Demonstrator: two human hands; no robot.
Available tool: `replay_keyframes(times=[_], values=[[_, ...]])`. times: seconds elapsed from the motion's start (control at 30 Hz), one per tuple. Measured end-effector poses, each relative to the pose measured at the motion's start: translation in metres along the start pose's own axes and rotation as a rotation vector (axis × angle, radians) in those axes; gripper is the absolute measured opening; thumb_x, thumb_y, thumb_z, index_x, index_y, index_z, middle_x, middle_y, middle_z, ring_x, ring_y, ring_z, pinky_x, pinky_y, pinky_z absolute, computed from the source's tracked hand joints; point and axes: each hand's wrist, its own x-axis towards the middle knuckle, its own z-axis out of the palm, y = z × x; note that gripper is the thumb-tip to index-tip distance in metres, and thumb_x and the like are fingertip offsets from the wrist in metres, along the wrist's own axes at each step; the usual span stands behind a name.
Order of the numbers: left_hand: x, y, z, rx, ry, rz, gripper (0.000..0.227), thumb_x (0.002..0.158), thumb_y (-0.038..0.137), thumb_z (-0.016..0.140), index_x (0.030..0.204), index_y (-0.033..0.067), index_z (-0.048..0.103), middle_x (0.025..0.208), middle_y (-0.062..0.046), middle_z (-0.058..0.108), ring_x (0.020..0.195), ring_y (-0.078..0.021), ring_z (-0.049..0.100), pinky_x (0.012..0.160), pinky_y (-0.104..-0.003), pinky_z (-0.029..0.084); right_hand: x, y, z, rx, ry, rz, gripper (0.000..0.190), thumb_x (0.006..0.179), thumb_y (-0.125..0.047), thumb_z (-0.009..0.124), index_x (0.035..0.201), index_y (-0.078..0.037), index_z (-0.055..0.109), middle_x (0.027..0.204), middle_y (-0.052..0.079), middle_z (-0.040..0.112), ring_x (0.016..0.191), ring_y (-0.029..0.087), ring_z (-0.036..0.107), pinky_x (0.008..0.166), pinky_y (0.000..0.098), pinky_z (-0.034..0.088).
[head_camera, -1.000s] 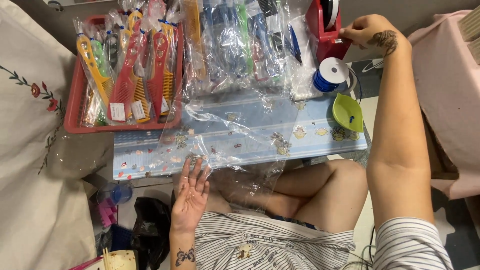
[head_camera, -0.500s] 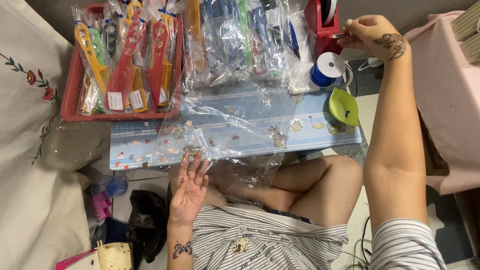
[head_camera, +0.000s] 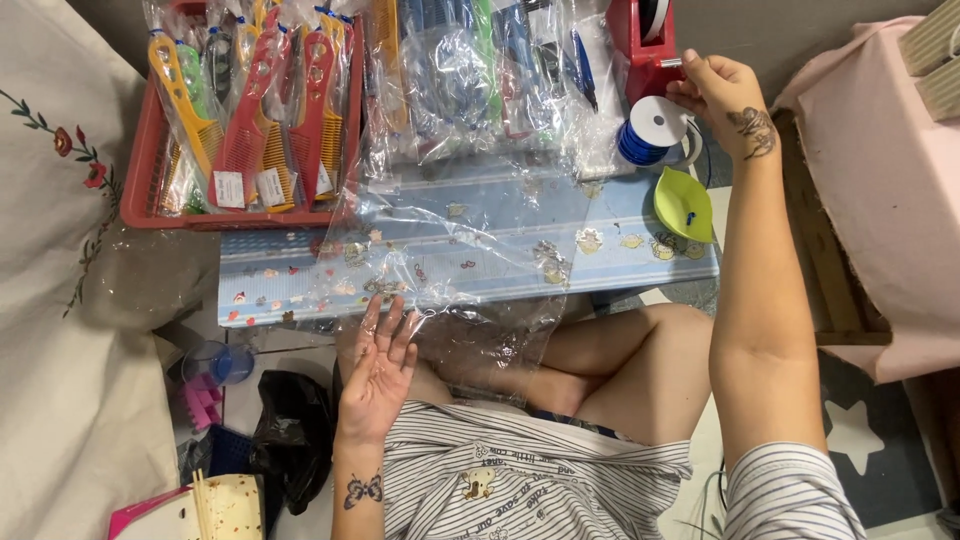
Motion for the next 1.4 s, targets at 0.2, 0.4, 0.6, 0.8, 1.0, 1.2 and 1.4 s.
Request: replay_keyframes(times=[0.2,0.4,0.6,0.8,1.0,1.2,1.4], values=[[0.001,0.001,0.0,-0.003,0.013,0.007,0.044,0.088,0.01,0.032,0.132,0.0111,0.023,0.132,-0.011,0.032,0.117,-0.0229,0.036,0.088,-0.029,0.037,0.0,0.009,-0.005,-0.375,-0.001,0.094,0.033,0.089,-0.044,0.051,0.073,-0.015,0.051,0.077,-0.004,0.054,0.073,0.005,0.048,0.066,0.0204,0.039],[0.002,0.0,-0.001,-0.019,0.014,-0.009,0.045,0.089,0.011,0.033,0.132,0.0115,0.023,0.132,-0.011,0.032,0.118,-0.0233,0.035,0.089,-0.029,0.036,-0.002,0.004,-0.006,-0.358,-0.023,0.054,0.032,0.092,-0.037,0.052,0.071,-0.017,0.039,0.081,-0.003,0.053,0.075,0.005,0.049,0.063,0.019,0.04],[0.003,0.0,-0.003,-0.022,0.023,0.0,0.044,0.089,0.011,0.033,0.132,0.0108,0.023,0.132,-0.012,0.032,0.118,-0.0236,0.035,0.089,-0.029,0.036,0.0,-0.002,-0.011,-0.429,-0.074,-0.028,0.028,0.096,-0.022,0.052,0.074,-0.012,0.039,0.084,0.004,0.052,0.085,0.014,0.057,0.072,0.0227,0.049],[0.004,-0.003,-0.004,-0.032,0.016,-0.006,0.045,0.089,0.01,0.032,0.132,0.0108,0.022,0.133,-0.012,0.03,0.119,-0.0245,0.034,0.089,-0.029,0.036,-0.001,-0.005,-0.014,-0.425,-0.114,-0.052,0.029,0.097,-0.019,0.054,0.074,-0.011,0.038,0.083,0.008,0.054,0.086,0.016,0.061,0.073,0.0241,0.052],[0.003,0.001,-0.002,-0.011,0.024,0.004,0.045,0.089,0.012,0.035,0.132,0.011,0.022,0.134,-0.011,0.03,0.118,-0.0214,0.036,0.09,-0.028,0.036,0.007,0.012,-0.022,-0.467,-0.1,-0.061,0.034,0.102,-0.016,0.057,0.075,-0.013,0.037,0.08,0.002,0.052,0.085,0.011,0.06,0.071,0.0191,0.05],[0.007,0.004,-0.003,-0.076,-0.053,-0.006,0.05,0.089,0.016,0.036,0.135,0.0152,0.015,0.137,-0.006,0.025,0.119,-0.0202,0.035,0.093,-0.026,0.034,0.017,0.043,-0.033,-0.328,-0.201,-0.135,0.031,0.11,-0.008,0.05,0.083,-0.01,0.036,0.097,0.008,0.053,0.098,0.019,0.061,0.092,0.0262,0.054],[0.011,0.007,0.0,-0.098,-0.101,-0.016,0.047,0.091,0.02,0.032,0.135,0.0194,0.015,0.14,-0.01,0.02,0.122,-0.0261,0.032,0.09,-0.026,0.036,0.023,0.061,-0.048,-0.273,-0.202,-0.039,0.027,0.113,-0.028,0.047,0.09,-0.016,0.039,0.097,0.001,0.052,0.099,0.011,0.058,0.086,0.0209,0.05]])
